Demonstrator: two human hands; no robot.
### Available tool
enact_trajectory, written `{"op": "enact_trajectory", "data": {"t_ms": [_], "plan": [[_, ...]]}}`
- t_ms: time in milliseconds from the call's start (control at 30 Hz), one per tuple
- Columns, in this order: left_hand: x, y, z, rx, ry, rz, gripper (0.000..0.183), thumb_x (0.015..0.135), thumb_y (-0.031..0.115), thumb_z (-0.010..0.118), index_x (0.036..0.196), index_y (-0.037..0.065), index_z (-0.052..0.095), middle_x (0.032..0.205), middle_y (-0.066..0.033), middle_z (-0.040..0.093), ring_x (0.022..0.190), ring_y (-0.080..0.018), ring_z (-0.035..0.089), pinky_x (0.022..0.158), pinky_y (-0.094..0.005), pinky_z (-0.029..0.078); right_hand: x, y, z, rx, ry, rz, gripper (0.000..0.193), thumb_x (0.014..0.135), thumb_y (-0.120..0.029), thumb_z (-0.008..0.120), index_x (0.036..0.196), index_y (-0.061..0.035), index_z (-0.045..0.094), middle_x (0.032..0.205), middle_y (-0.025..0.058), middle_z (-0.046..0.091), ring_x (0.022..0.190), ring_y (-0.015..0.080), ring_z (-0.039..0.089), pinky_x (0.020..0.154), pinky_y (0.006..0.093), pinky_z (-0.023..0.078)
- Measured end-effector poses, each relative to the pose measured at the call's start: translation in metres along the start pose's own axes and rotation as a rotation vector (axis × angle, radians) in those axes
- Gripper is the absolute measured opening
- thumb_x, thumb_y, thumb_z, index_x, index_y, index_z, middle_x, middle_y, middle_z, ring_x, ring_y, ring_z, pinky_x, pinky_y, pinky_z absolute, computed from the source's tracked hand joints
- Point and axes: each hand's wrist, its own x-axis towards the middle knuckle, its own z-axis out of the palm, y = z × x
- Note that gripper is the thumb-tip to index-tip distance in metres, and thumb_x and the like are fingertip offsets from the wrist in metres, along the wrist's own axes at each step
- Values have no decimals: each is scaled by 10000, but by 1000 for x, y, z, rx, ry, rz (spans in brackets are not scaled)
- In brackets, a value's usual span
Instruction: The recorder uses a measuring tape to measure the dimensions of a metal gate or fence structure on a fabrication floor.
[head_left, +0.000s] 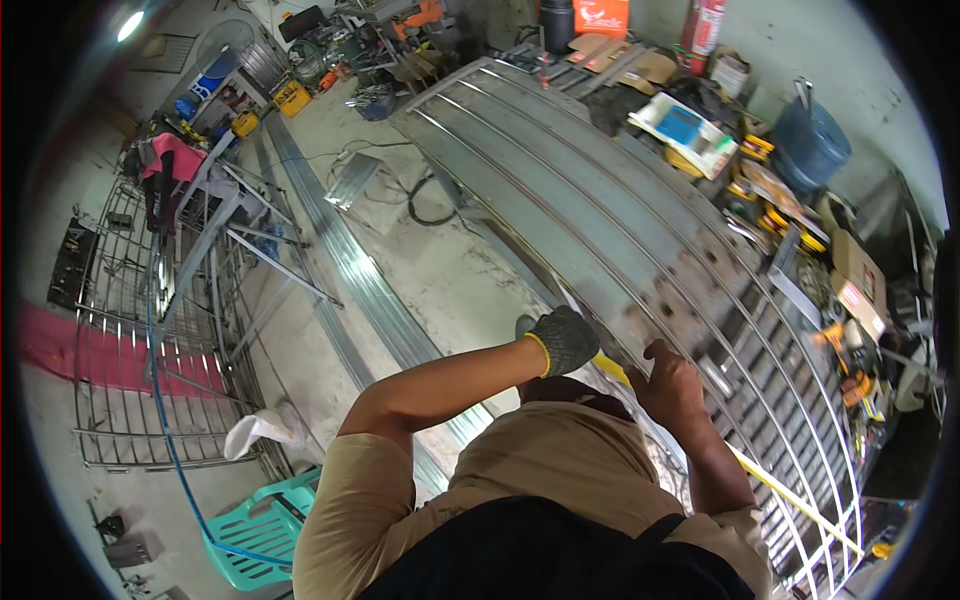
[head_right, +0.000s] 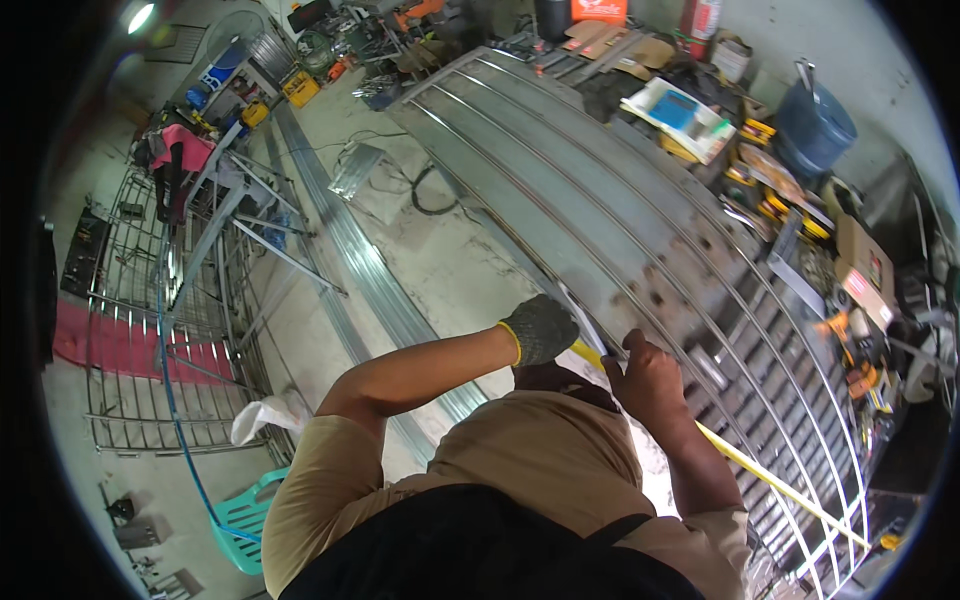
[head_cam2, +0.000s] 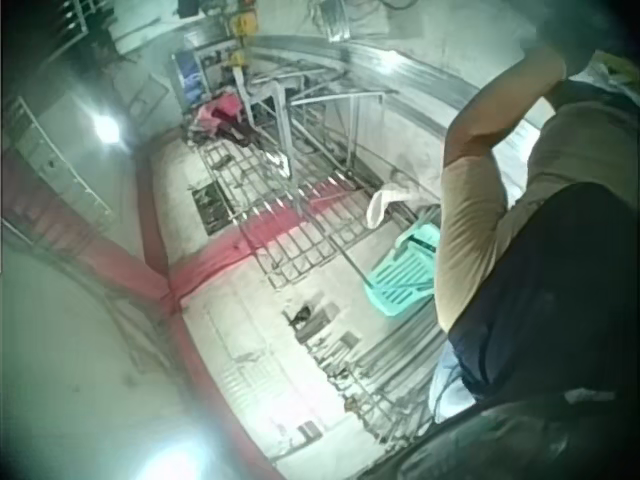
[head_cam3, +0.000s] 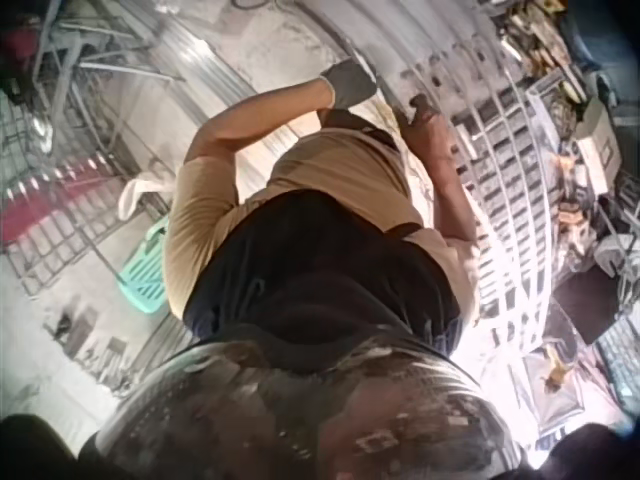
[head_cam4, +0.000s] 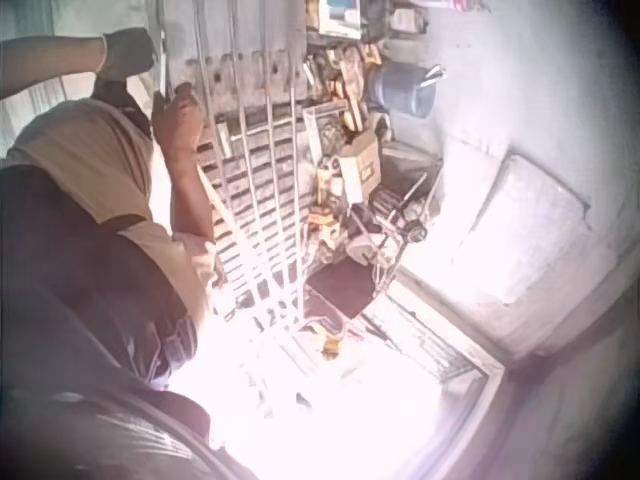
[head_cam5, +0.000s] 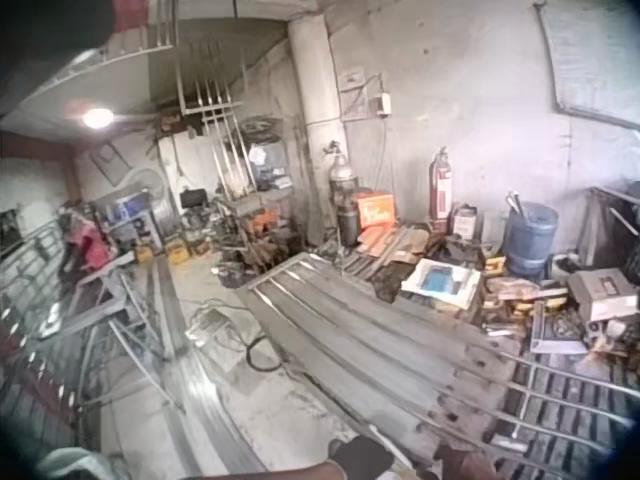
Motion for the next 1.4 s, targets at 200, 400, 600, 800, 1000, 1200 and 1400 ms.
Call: {"op": "enact_trajectory", "data": {"t_ms": [200,400,600,800,1000,1200,1400], "plan": [[22,-187,-53,8,81,36,174,866,216,606,873,89,725,859,-134,722,836,-322,707,749,-454,527,191,-100,1,112,-64,-130,386,875,-318,758,1068,-35,579,898,228,712,820,437,695,728,510,555],[30,-340,-101,-15,-19,-2,174,868,214,617,876,76,723,867,-144,723,839,-330,708,758,-462,532,331,-179,-21,139,-44,-96,365,887,-303,745,1060,-33,570,875,216,707,789,429,689,707,505,547],[36,-477,-91,37,-44,92,171,884,200,591,880,63,695,835,-157,716,808,-334,710,741,-477,540,432,-236,1,138,-76,16,350,885,-288,749,1054,-37,572,867,219,702,775,433,683,701,508,540],[28,-637,-56,45,-32,162,163,887,208,584,903,78,682,815,-124,718,791,-321,714,714,-479,539,531,-323,53,161,-66,139,349,873,-289,760,1029,-23,597,813,235,693,762,434,681,707,500,539],[13,-788,-53,97,-161,199,190,888,198,582,996,79,684,862,-121,731,820,-294,729,713,-455,551,622,-424,100,283,-98,458,324,855,-291,774,879,16,674,718,240,676,740,427,685,688,487,538],[2,-899,-41,50,-199,209,202,898,205,570,1015,85,683,874,-131,727,820,-303,728,709,-466,550,673,-468,163,368,-141,641,351,849,-302,772,876,37,683,802,260,695,796,434,692,727,482,548],[-4,-974,-14,73,-173,256,193,879,191,570,992,78,678,860,-144,720,789,-315,726,700,-467,568,705,-454,229,567,-169,780,420,890,-357,755,872,57,689,734,202,684,633,268,674,622,406,531]]}}
